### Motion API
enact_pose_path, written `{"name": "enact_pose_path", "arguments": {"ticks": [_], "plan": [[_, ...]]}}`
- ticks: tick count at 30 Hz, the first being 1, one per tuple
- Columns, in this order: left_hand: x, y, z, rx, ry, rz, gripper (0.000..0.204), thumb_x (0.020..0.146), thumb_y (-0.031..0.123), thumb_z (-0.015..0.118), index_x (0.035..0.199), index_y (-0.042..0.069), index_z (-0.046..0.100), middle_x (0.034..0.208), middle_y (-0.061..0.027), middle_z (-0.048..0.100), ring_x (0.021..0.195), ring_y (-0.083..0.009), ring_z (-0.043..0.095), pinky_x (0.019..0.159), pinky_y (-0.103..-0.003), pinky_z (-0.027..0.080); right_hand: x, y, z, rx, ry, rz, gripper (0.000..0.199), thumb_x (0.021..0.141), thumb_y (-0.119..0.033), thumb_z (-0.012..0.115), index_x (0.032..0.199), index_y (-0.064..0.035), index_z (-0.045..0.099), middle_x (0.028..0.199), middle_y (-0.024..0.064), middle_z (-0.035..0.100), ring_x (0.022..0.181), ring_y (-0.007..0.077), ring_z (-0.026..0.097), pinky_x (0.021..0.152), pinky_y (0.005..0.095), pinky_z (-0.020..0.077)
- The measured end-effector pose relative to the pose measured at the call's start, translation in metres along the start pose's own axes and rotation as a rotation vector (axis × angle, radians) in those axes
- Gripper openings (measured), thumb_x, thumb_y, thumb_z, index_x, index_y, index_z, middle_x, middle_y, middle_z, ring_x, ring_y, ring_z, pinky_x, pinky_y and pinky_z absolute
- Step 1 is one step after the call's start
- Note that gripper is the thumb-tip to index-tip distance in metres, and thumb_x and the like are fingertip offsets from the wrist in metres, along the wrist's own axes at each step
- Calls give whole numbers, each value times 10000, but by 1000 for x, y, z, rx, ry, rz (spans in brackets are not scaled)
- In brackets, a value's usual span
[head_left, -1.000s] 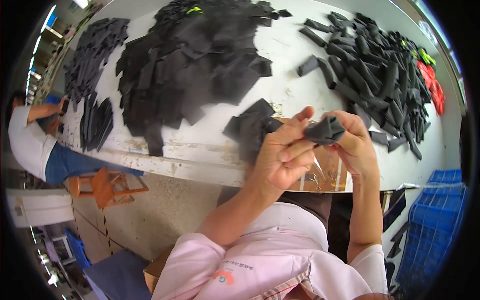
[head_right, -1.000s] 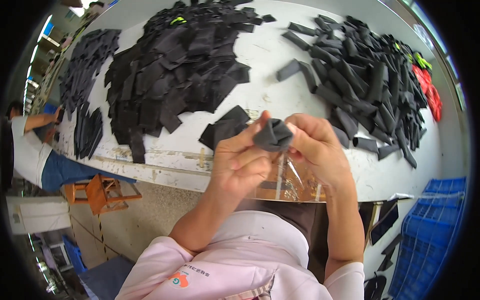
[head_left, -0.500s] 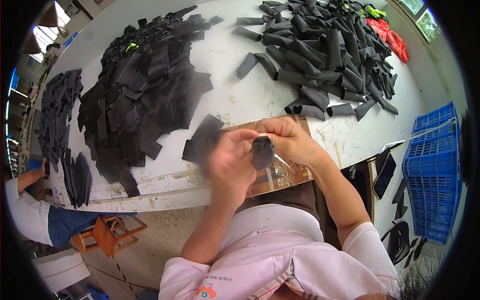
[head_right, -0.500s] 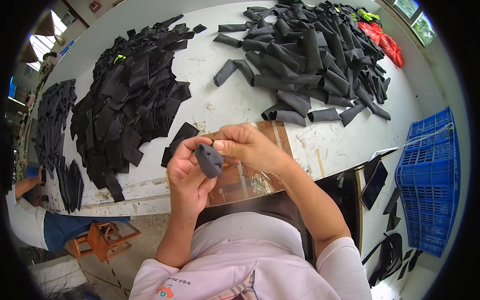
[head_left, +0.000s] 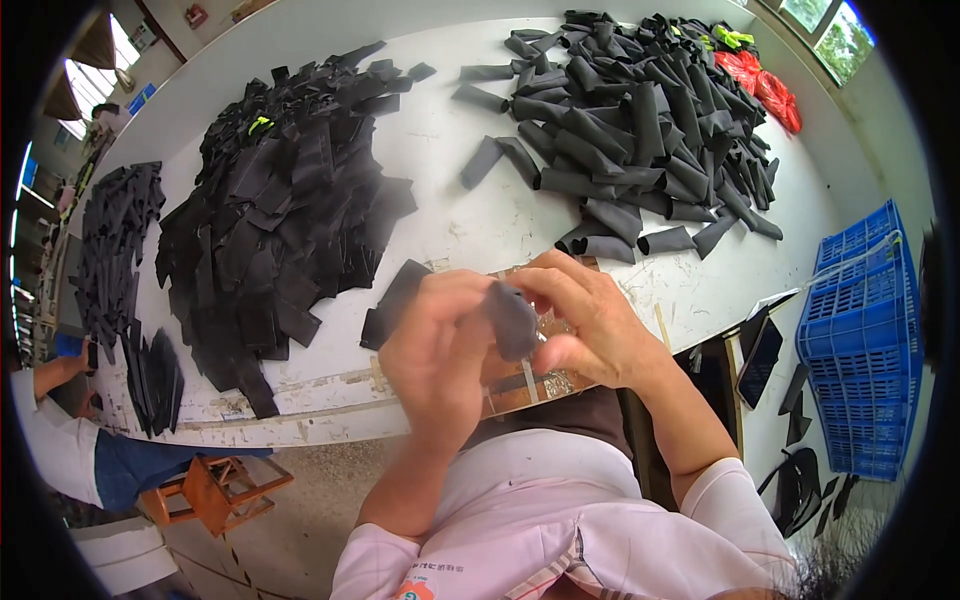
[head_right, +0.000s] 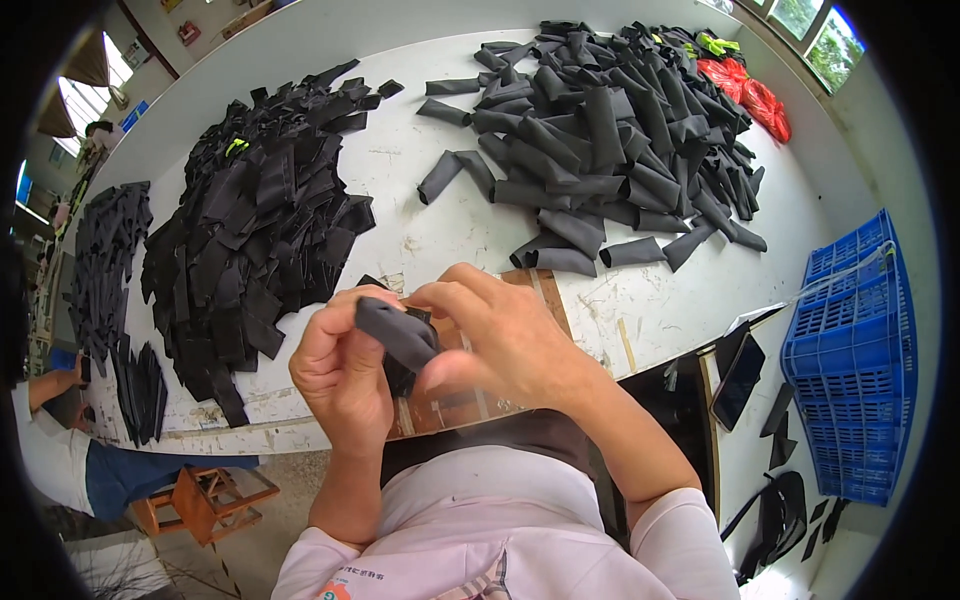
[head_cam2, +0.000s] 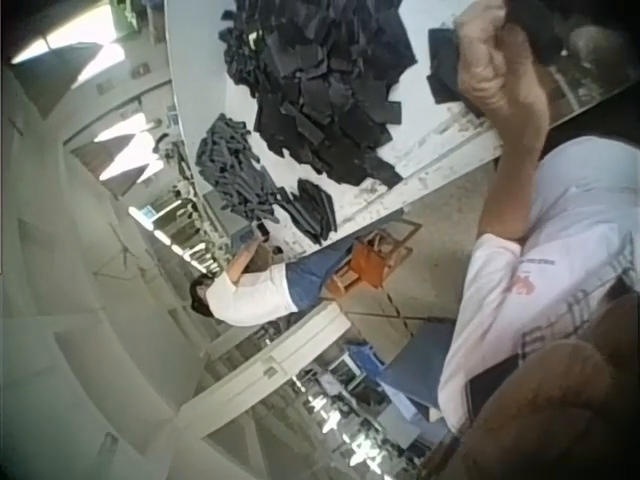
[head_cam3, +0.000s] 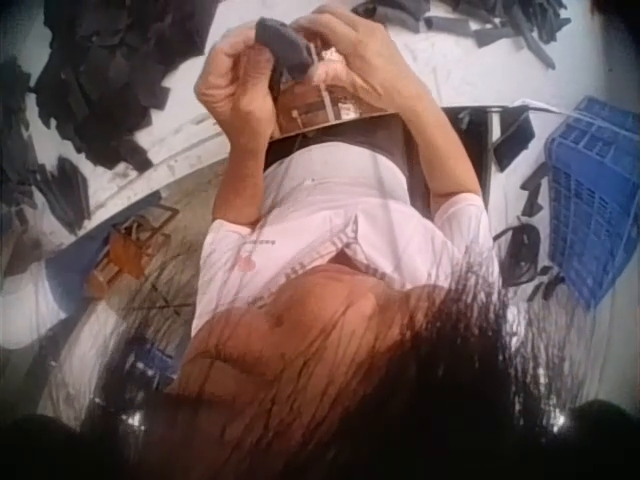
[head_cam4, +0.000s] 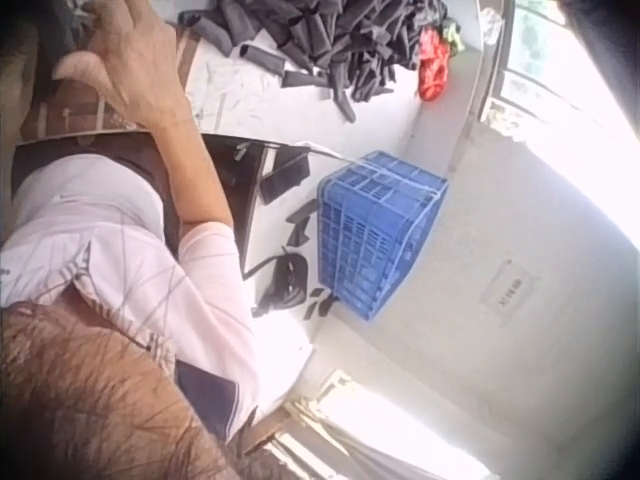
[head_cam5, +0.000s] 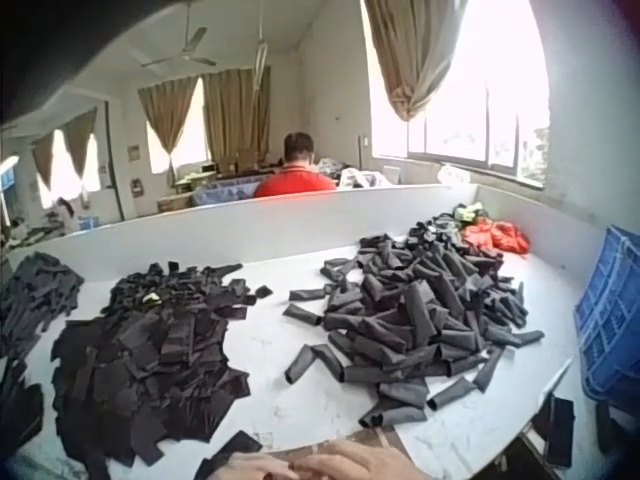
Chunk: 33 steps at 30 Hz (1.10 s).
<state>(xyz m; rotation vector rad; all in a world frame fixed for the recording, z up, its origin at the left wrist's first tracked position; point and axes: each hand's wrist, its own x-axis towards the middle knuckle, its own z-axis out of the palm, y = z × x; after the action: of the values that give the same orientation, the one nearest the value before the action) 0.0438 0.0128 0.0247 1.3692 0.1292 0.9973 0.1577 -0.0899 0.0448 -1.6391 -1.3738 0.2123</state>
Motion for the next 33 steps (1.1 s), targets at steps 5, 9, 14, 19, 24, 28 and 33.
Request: {"name": "enact_pose_path", "arguments": {"ticks": [5, 9, 14, 19, 24, 28, 33], "plan": [[-5, 4, -8, -429, 112, -235, 97, 832, 76, 545, 873, -12, 541, 891, -117, 581, 855, -170, 520, 830, -296, 378, 9, -13, -6, -557, -176, -206, 288, 672, -324, 654, 687, -60, 539, 676, 43, 513, 664, 209, 540, 510, 322, 435], [-11, -13, -8, -219, 13, -283, 167, 825, 108, 564, 908, -33, 529, 937, -126, 581, 913, -201, 518, 850, -305, 381, -17, 23, 16, -368, -122, -27, 229, 682, -242, 654, 667, -50, 529, 643, 52, 505, 616, 228, 536, 506, 336, 428], [7, -13, -1, -178, -146, -203, 159, 762, 60, 599, 884, -30, 554, 867, -120, 603, 849, -200, 553, 775, -310, 439, -14, 15, 16, -288, -125, 20, 185, 713, -209, 633, 715, -42, 554, 646, 65, 511, 617, 243, 537, 508, 347, 426], [27, 10, 14, 294, -511, -279, 109, 740, 52, 655, 790, -11, 581, 731, -99, 588, 705, -127, 543, 619, -243, 453, -29, 34, 29, -5, 0, -50, 114, 760, -154, 579, 797, -47, 586, 701, 85, 549, 652, 271, 539, 539, 371, 434], [19, -4, 3, 235, -407, -266, 87, 779, 29, 617, 824, -36, 581, 869, -102, 576, 697, -91, 539, 612, -210, 459, -32, 39, 30, -71, -107, 78, 171, 798, -215, 548, 781, -46, 568, 705, 106, 549, 647, 293, 536, 548, 385, 432], [9, 4, 14, -26, -208, -184, 167, 796, 67, 607, 886, -62, 552, 866, -140, 593, 794, -140, 570, 670, -225, 477, -27, 33, 26, -113, -59, 59, 177, 772, -226, 574, 790, -50, 572, 691, 99, 543, 648, 286, 537, 544, 383, 429], [16, 4, 10, 140, -206, 1, 140, 791, 85, 616, 800, -46, 568, 764, -125, 599, 721, -134, 561, 620, -215, 462, -12, 15, 5, -167, -173, 22, 148, 746, -207, 603, 804, -71, 598, 684, 89, 552, 658, 291, 539, 545, 386, 426]]}}
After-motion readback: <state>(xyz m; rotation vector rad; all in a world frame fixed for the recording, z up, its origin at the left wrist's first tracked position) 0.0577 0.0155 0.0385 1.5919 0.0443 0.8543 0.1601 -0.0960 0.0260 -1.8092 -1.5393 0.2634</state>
